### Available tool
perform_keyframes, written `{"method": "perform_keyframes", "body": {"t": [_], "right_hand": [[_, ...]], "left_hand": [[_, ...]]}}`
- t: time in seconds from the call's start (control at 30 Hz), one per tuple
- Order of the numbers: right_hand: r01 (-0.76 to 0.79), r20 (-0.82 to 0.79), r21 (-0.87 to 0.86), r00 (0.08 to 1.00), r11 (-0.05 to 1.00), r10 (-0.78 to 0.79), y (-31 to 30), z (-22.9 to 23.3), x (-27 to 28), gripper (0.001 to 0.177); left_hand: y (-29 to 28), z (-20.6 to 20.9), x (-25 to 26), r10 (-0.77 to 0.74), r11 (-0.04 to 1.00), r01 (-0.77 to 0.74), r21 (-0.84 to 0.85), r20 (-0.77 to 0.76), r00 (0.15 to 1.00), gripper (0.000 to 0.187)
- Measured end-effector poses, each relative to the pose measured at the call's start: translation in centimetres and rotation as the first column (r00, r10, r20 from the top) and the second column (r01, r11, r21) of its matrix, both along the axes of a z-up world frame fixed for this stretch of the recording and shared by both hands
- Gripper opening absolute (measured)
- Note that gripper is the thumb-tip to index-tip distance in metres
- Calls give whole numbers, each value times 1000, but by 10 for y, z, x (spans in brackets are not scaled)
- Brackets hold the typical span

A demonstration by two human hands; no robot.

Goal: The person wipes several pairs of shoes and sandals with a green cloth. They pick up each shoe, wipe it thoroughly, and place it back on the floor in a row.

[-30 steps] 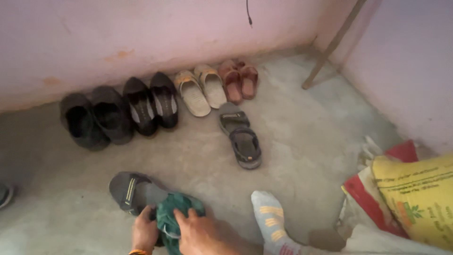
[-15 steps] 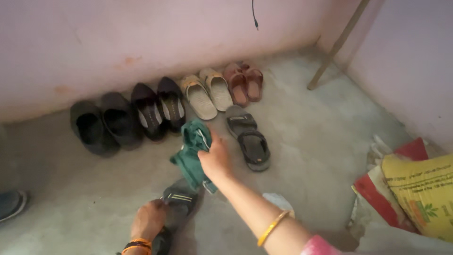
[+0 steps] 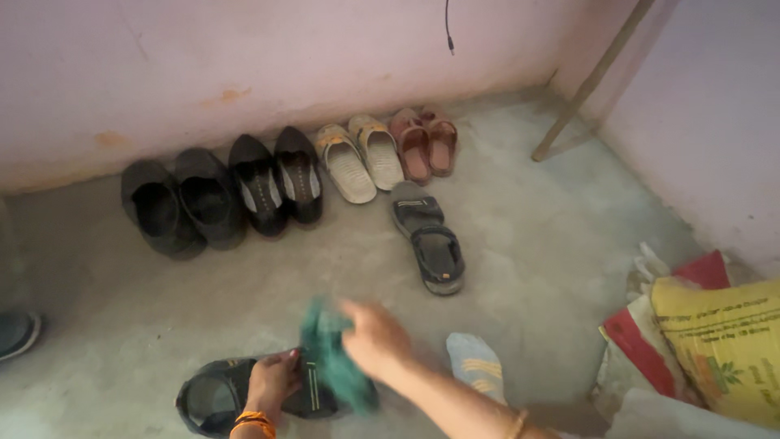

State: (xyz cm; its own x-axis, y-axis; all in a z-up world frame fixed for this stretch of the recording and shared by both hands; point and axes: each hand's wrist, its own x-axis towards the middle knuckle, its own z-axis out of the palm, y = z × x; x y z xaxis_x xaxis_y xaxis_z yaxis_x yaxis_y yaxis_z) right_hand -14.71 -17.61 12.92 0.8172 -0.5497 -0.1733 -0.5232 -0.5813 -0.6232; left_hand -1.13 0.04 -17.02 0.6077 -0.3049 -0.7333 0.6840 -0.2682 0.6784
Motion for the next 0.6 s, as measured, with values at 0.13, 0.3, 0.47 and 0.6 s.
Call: {"method": "perform_keyframes", "body": {"t": [0.13, 0.3, 0.47, 0.6], "right_hand": [[121, 207, 23, 970, 992, -123, 13, -1, 23, 64], [-340, -191, -151, 931, 928, 310, 89, -89, -31, 48], [-397, -224, 71, 888, 915, 403, 53, -77, -58, 48], [-159, 93, -102, 981, 982, 168, 9, -27, -34, 48]], "left_hand": [[8, 21, -11, 108, 991, -109, -81, -23, 994, 28], [15, 20, -11, 35, 991, -29, -131, 43, 998, 40], [4, 6, -14, 131, 991, -132, -26, -14, 991, 23], [5, 13, -27, 131, 979, -134, -151, -31, 991, 26]]}}
